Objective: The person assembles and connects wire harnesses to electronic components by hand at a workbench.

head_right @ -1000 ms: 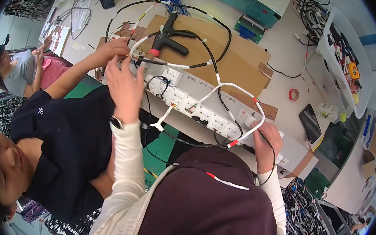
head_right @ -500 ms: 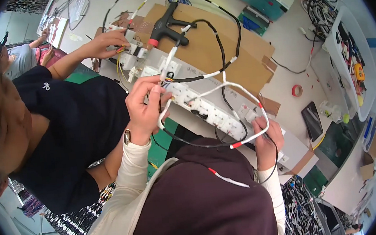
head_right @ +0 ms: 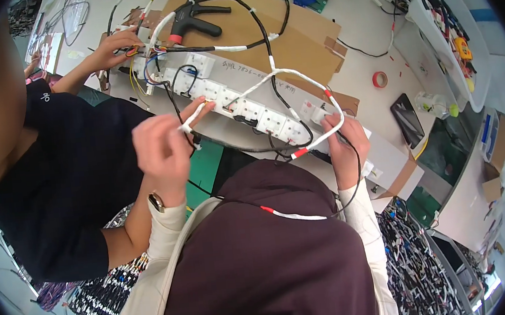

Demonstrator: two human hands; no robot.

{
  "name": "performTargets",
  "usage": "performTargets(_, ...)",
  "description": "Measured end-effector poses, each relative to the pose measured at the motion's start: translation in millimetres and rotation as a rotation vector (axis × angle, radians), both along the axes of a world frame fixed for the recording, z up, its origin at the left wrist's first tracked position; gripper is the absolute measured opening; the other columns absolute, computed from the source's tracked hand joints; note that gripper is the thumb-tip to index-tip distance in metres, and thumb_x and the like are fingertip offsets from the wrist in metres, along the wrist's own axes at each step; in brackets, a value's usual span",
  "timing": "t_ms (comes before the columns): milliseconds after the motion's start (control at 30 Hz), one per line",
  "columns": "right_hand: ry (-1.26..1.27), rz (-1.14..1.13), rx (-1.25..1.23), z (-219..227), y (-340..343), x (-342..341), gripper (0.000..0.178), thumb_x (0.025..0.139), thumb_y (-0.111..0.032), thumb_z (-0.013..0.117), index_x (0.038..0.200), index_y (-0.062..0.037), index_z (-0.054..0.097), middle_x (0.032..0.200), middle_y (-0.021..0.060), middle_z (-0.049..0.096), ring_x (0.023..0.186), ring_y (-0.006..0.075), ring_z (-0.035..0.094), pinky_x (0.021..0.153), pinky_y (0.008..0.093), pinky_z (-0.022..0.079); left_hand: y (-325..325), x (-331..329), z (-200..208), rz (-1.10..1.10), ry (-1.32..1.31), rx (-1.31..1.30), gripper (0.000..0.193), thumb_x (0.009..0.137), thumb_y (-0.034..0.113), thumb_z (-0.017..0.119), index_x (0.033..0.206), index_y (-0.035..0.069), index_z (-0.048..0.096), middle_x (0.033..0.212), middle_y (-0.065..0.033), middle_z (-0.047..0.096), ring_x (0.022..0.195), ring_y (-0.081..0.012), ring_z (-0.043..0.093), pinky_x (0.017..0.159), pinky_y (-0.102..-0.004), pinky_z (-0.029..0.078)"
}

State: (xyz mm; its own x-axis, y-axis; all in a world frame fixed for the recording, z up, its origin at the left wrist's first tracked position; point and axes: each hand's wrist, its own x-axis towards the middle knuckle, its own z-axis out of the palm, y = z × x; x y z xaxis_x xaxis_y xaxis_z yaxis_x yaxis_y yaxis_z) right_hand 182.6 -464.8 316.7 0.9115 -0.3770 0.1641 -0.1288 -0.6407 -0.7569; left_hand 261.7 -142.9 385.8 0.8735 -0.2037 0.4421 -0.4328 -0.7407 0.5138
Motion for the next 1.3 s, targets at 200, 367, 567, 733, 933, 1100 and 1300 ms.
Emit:
performTargets(200,-0.043,0.026,-0.044,0.7,0.9,1.3,0.015,0.079,-0.005,0.08,0.092,-0.0033,0.076,0.092,0.0116,0.073,0.088,0.0272,0.07,0.082,0.0342,0.054,-24.5,-36.8,-10.0,-0.064,0.096,0.145,0.04,0.082,0.0,0.065,0.122,-0.002,0.064,0.12,-0.0164,0.063,0.116,-0.0357,0.057,0.102,-0.0437,0.045)
performTargets(367,-0.047,0.031,-0.059,3.8,1.7,2.3,0.015,0.079,-0.005,0.08,0.093,-0.0034,0.076,0.092,0.0115,0.074,0.088,0.0266,0.07,0.081,0.0344,0.054,-0.4,-87.3,-37.8,-0.147,0.054,-0.041,0.034,0.078,-0.003,0.068,0.111,0.0,0.067,0.122,-0.0168,0.062,0.116,-0.0343,0.059,0.095,-0.0423,0.05)
performTargets(567,-0.001,0.018,-0.036,6.2,2.2,-0.5,0.015,0.08,-0.006,0.08,0.094,-0.0037,0.076,0.092,0.0111,0.074,0.086,0.0253,0.07,0.079,0.0333,0.054,-23.2,-56.6,-68.7,-0.073,0.267,0.126,0.055,0.086,0.006,0.068,0.137,0.0,0.051,0.134,-0.0183,0.057,0.117,-0.0396,0.058,0.097,-0.0415,0.05)
performTargets(733,-0.002,0.033,-0.041,5.3,3.8,1.4,0.015,0.081,-0.007,0.08,0.095,-0.0037,0.076,0.091,0.0108,0.073,0.083,0.024,0.07,0.077,0.0325,0.054,-27.6,-20.9,-84.2,0.165,0.156,-0.173,0.059,0.087,0.006,0.069,0.141,-0.002,0.047,0.127,-0.0226,0.056,0.109,-0.0404,0.06,0.095,-0.0431,0.05)
performTargets(933,-0.052,0.084,-0.117,-1.2,-3.6,-0.4,0.015,0.085,-0.008,0.079,0.098,-0.0011,0.074,0.089,0.0084,0.073,0.079,0.0161,0.069,0.074,0.0285,0.054,-7.8,7.5,-56.5,0.01,-0.089,-0.082,0.015,0.084,0.006,0.078,0.094,0.0,0.069,0.086,-0.0136,0.066,0.076,-0.0299,0.065,0.065,-0.0348,0.052)
performTargets(1100,-0.104,0.108,-0.124,2.7,-0.8,1.2,0.015,0.084,-0.007,0.079,0.098,-0.0009,0.074,0.09,0.0094,0.073,0.078,0.019,0.071,0.074,0.0299,0.056,-22.2,-2.1,-48.4,0.244,0.105,-0.267,0.017,0.09,0.01,0.075,0.086,0.001,0.061,0.071,-0.0132,0.061,0.06,-0.0242,0.059,0.056,-0.0348,0.047)
performTargets(1300,-0.121,0.128,-0.137,2.1,-3.4,1.1,0.015,0.084,-0.006,0.079,0.098,-0.0014,0.074,0.091,0.0095,0.073,0.081,0.0193,0.07,0.076,0.0297,0.056,-45.8,7.3,-104.9,0.563,0.375,-0.777,0.028,0.094,0.02,0.072,0.082,0.003,0.054,0.065,-0.0087,0.055,0.055,-0.0146,0.05,0.054,-0.0326,0.044)
